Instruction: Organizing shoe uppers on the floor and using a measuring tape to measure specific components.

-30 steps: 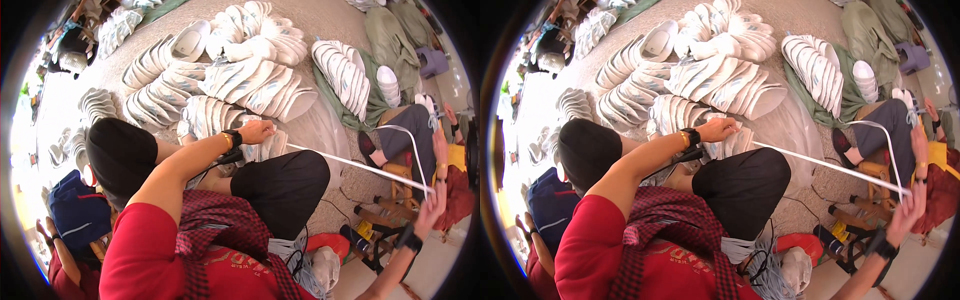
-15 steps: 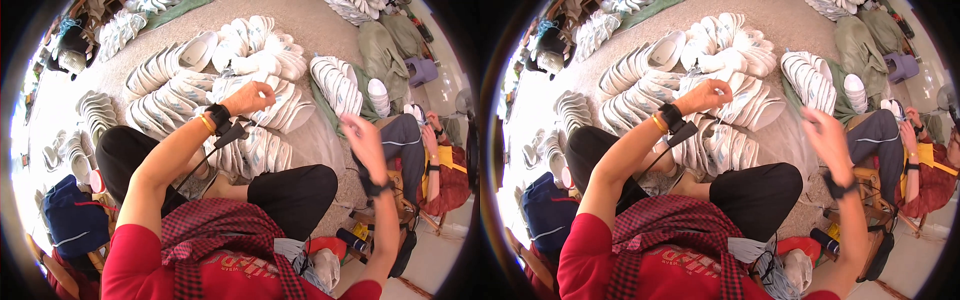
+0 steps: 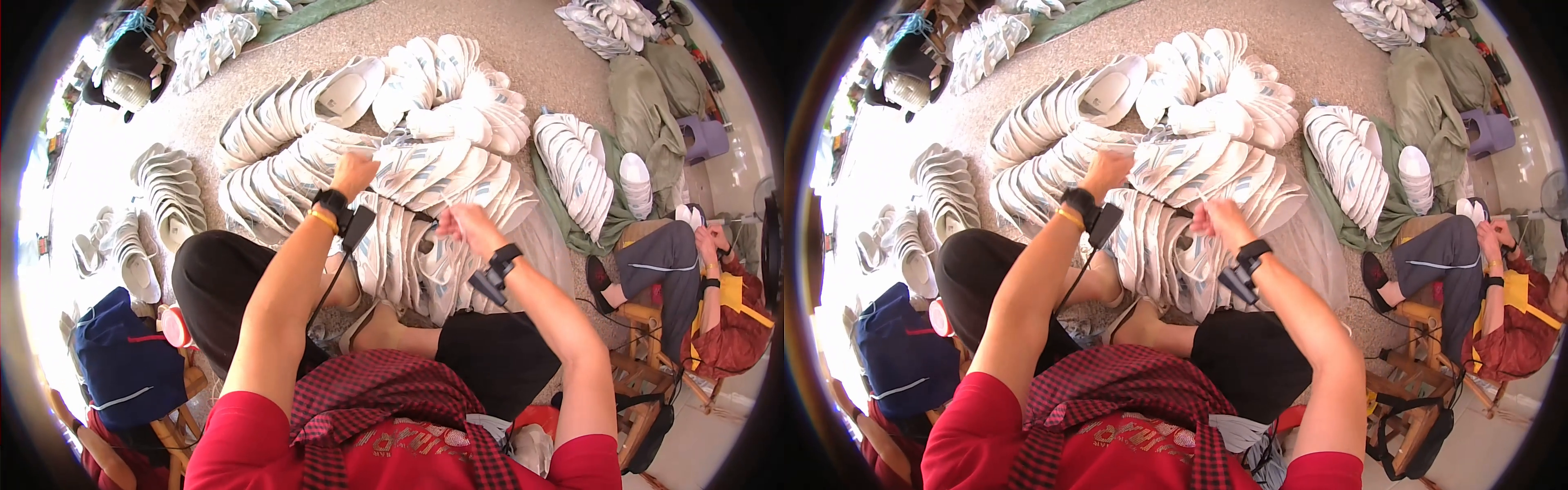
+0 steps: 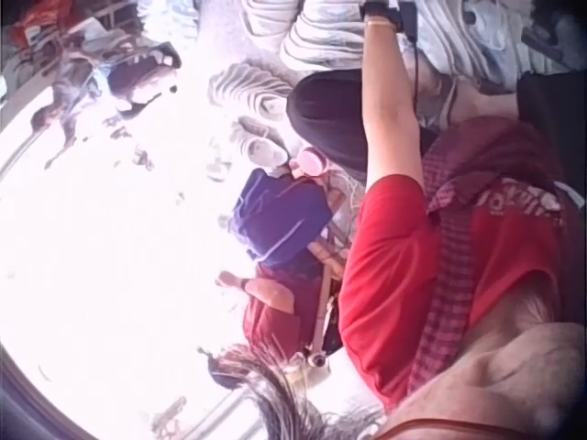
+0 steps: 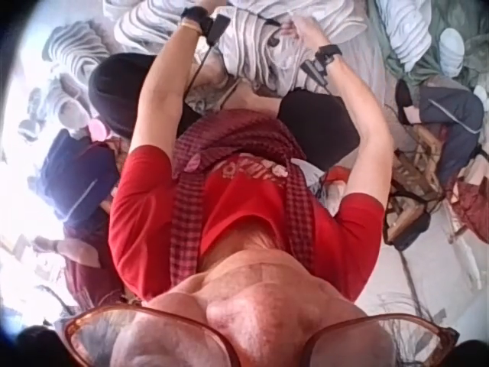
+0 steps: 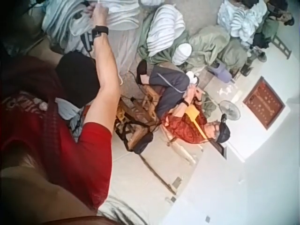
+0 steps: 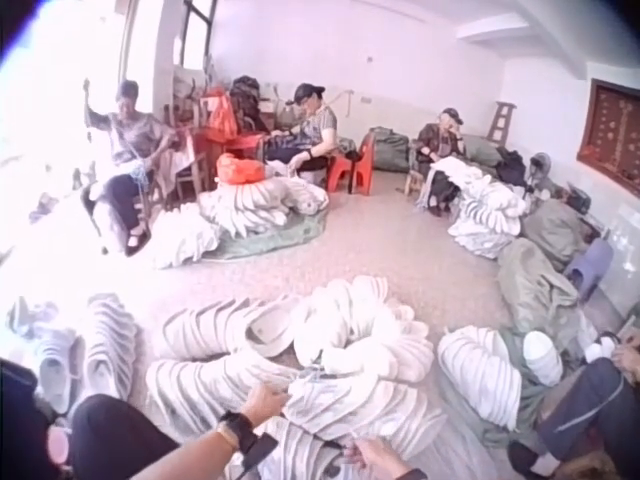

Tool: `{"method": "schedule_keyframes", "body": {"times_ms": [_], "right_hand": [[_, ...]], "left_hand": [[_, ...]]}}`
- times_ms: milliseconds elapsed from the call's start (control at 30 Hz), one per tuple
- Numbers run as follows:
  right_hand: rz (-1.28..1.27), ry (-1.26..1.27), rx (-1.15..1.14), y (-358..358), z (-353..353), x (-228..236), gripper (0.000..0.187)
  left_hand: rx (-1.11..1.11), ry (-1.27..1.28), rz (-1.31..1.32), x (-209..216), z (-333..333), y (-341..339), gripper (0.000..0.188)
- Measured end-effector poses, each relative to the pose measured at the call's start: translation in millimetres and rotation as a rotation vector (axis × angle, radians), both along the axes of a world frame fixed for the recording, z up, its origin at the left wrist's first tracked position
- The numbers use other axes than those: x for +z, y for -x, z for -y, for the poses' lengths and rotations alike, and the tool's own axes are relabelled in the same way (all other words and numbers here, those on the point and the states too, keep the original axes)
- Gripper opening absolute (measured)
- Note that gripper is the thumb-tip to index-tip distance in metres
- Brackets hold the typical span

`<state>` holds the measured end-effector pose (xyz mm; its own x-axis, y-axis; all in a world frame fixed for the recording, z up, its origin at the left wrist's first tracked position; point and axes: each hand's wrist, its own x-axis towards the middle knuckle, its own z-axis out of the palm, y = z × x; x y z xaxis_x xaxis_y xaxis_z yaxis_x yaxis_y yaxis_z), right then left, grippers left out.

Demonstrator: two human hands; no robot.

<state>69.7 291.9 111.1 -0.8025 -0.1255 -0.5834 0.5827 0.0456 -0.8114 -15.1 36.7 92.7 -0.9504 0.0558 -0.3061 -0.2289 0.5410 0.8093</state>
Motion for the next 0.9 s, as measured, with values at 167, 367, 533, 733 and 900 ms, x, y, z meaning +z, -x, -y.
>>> {"method": "schedule_keyframes", "body": {"times_ms": [167, 367, 533, 733, 900], "right_hand": [[0.107, -0.18, -0.268, -33.8, 40.0, -86.2, 0.026], [0.388, 0.204, -0.655, -48.2, 78.8, -114.9, 0.02], [0.376, 0.4, -0.441, -53.5, 66.2, -146.4, 0.022], [0.318, 0.461, -0.49, -41.5, 78.0, -175.3, 0.04], [0.413, 0.406, -0.376, -47.0, 69.2, -156.8, 0.04]], "left_hand": [[0.297, 0.266, -0.152, -73.5, 28.8, -37.3, 0.02], [0.496, 0.011, 0.143, -87.7, 50.6, -49.2, 0.013], [0.319, -0.188, 0.383, -105.1, 66.5, -43.0, 0.013], [0.15, 0.076, 0.276, -120.9, 67.9, -42.1, 0.011], [0.136, -0.249, 0.505, -118.0, 67.6, -41.8, 0.018]]}}
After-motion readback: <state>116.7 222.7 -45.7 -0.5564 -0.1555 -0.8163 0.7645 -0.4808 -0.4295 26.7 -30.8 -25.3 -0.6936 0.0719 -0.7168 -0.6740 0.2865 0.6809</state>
